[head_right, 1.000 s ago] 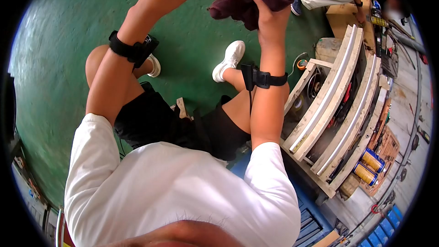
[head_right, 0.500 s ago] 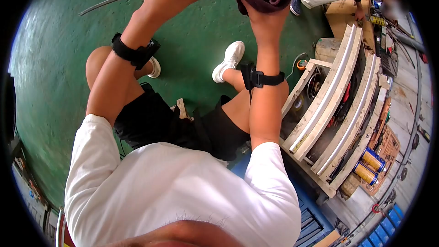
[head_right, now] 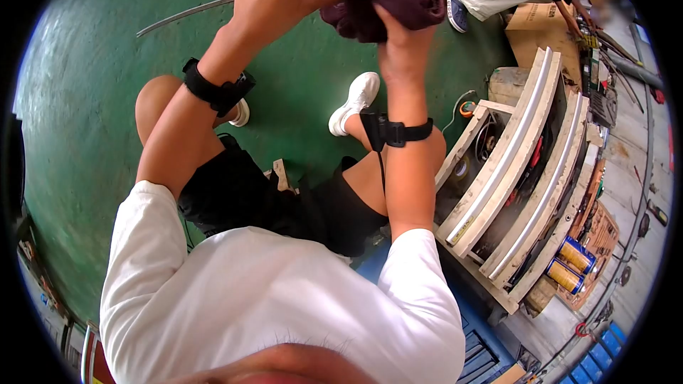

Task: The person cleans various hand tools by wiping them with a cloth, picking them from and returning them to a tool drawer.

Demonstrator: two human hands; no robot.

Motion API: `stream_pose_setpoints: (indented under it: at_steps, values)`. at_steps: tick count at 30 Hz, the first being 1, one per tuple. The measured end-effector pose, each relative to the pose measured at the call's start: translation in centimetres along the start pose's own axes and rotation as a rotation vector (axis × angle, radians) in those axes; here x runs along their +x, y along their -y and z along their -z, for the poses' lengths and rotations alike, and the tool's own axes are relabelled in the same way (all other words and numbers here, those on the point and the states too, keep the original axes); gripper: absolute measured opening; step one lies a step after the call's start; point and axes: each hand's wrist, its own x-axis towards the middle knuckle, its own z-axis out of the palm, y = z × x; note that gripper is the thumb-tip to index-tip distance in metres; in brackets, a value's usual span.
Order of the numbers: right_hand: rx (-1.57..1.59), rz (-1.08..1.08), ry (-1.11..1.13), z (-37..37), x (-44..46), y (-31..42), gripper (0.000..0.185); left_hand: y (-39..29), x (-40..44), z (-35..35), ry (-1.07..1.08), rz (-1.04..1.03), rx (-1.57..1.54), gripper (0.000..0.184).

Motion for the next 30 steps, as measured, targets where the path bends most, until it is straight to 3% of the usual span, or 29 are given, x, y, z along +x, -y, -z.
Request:
stream_pose_setpoints:
  at_steps: [5, 10, 13, 17, 20, 25, 30]
  values:
    - [0.01, -0.013, -0.115, -0.3, 0.0, 0.2, 0.042, 0.0, 0.0, -0.3, -0.003, 0.02, -0.009, 0.023]
    - [0.043, -0.019, -0.135, 0.2, 0.4, 1.1, 0.032, -1.0, 0.2, -0.4, -0.113, -0.132, -0.057, 0.021]
    - [0.2, -0.131, -0.152, -0.5, -0.2, 0.8, 0.032, -0.8, 0.3, -0.3, -0.136, -0.185, -0.039, 0.02]
    - [0.181, -0.124, -0.176, -1.8, -0.7, -0.4, 0.032, -0.3, 0.2, -1.1, -0.122, -0.18, -0.068, 0.019]
    - [-0.029, -0.045, -0.125, -1.6, -0.6, -0.6, 0.034, -0.4, 0.3, -1.1, -0.116, -0.226, -0.079, 0.018]
    - [0.201, -0.125, -0.216, -0.6, -0.1, 0.8, 0.034, -0.5, 0.4, -1.1, -0.089, -0.211, -0.107, 0.017]
    - [0.015, -0.026, -0.205, -1.6, -0.7, -1.3, 0.034, -0.4, 0.0, -1.2, -0.053, -0.132, -0.158, 0.016]
